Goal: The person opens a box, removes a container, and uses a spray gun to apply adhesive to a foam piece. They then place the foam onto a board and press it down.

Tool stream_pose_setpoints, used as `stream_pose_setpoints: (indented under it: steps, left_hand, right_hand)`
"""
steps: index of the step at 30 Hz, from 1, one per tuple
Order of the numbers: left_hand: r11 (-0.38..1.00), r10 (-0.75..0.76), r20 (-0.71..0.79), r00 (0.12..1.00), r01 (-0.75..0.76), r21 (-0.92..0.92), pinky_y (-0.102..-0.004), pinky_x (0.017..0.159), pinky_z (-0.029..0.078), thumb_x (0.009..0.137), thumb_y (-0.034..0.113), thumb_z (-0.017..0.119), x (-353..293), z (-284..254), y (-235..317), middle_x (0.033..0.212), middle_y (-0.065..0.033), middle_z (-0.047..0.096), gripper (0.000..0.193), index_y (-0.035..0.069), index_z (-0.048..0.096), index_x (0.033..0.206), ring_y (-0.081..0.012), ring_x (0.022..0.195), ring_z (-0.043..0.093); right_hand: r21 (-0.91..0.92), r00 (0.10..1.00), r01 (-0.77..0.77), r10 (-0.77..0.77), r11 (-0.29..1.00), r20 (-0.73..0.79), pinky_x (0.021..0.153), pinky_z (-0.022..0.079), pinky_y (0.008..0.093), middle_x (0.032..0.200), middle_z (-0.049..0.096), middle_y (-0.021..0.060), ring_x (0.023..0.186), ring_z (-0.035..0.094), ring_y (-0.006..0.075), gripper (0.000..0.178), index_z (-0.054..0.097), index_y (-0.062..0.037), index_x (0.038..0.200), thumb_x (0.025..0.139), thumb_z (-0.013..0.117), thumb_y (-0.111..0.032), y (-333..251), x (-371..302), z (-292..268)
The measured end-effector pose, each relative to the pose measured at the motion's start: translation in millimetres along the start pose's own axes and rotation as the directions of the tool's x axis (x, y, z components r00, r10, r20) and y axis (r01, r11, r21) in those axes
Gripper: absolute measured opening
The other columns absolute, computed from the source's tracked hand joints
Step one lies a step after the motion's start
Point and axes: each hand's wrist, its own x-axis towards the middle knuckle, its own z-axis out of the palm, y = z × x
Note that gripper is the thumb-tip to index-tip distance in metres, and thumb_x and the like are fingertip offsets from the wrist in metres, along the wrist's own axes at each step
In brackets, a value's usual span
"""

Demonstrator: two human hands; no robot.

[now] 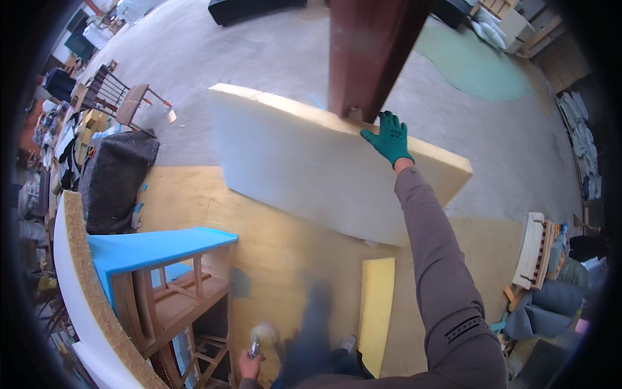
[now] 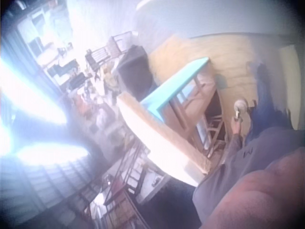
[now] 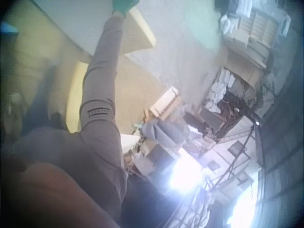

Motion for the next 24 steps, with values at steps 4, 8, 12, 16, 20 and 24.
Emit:
stream_pose_setpoints:
  steps: [4, 8, 12, 16, 20, 24]
  left_hand:
    - [1.0, 0.005, 0.027, 1.0, -0.005, -0.002, -0.0374, 0.073, 0.054, 0.086, 0.01, 0.078, 6, -5, 4, 0.086, -0.0117, 0.073, 0.021, -0.002, 0.063, 0.095, -0.0196, 0.079, 0.067]
    - [0.996, -0.077, 0.041, 0.996, 0.079, -0.046, -0.0353, 0.071, 0.054, 0.083, 0.01, 0.081, 2, -12, 9, 0.083, -0.0094, 0.071, 0.022, -0.001, 0.063, 0.092, -0.017, 0.077, 0.066]
    - [0.987, -0.119, 0.049, 0.992, 0.123, -0.106, -0.035, 0.072, 0.052, 0.081, 0.011, 0.08, -2, -18, 23, 0.082, -0.0063, 0.069, 0.022, 0.001, 0.064, 0.091, -0.0146, 0.078, 0.064]
    - [0.993, -0.116, 0.031, 0.993, 0.117, -0.022, -0.036, 0.072, 0.053, 0.08, 0.013, 0.079, 1, -20, 36, 0.082, -0.009, 0.07, 0.023, -0.001, 0.064, 0.09, -0.0164, 0.077, 0.065]
    - [0.999, -0.033, -0.031, 0.999, 0.034, 0.04, -0.037, 0.073, 0.052, 0.079, 0.015, 0.078, 7, -25, 28, 0.082, -0.0137, 0.071, 0.026, -0.004, 0.065, 0.091, -0.02, 0.076, 0.066]
    - [0.993, 0.073, 0.062, 0.995, -0.067, -0.095, -0.0342, 0.071, 0.05, 0.082, 0.006, 0.076, 32, -33, 5, 0.079, -0.0055, 0.064, 0.019, -0.001, 0.062, 0.092, -0.0147, 0.075, 0.059]
  right_hand:
    - [0.103, 0.97, -0.093, 0.067, 0.99, 0.232, 0.117, 0.036, 0.0536, 0.155, 0.052, 0.0184, 0.14, 0.052, 0.0343, 0.097, 0.048, -0.006, 0.151, 0.081, 0.075, -0.067, -13, 24, 22]
    - [0.114, 0.935, 0.001, -0.041, 0.993, 0.351, 0.109, 0.046, 0.0493, 0.144, 0.062, 0.0206, 0.129, 0.063, 0.0372, 0.108, 0.047, -0.006, 0.151, 0.07, 0.082, -0.069, -23, -9, 28]
    - [0.096, 0.788, 0.085, -0.125, 0.992, 0.603, 0.1, 0.052, 0.0529, 0.142, 0.063, 0.022, 0.123, 0.065, 0.0426, 0.109, 0.05, -0.0099, 0.149, 0.065, 0.082, -0.073, -35, -49, 22]
    - [-0.139, 0.873, 0.263, -0.174, 0.955, 0.456, 0.105, 0.048, 0.052, 0.139, 0.063, 0.0209, 0.117, 0.069, 0.0381, 0.108, 0.058, -0.0112, 0.144, 0.061, 0.082, -0.076, -81, -119, 31]
    - [-0.077, 0.85, 0.122, -0.064, 0.99, 0.523, 0.102, 0.048, 0.047, 0.136, 0.063, 0.0206, 0.114, 0.069, 0.0327, 0.096, 0.056, -0.0071, 0.148, 0.071, 0.075, -0.062, -110, -171, 8]
    - [0.111, 0.898, 0.126, -0.161, 0.986, 0.409, 0.095, 0.047, 0.0471, 0.12, 0.068, 0.0158, 0.107, 0.069, 0.0297, 0.073, 0.06, -0.0078, 0.144, 0.08, 0.07, -0.042, -130, -217, -36]
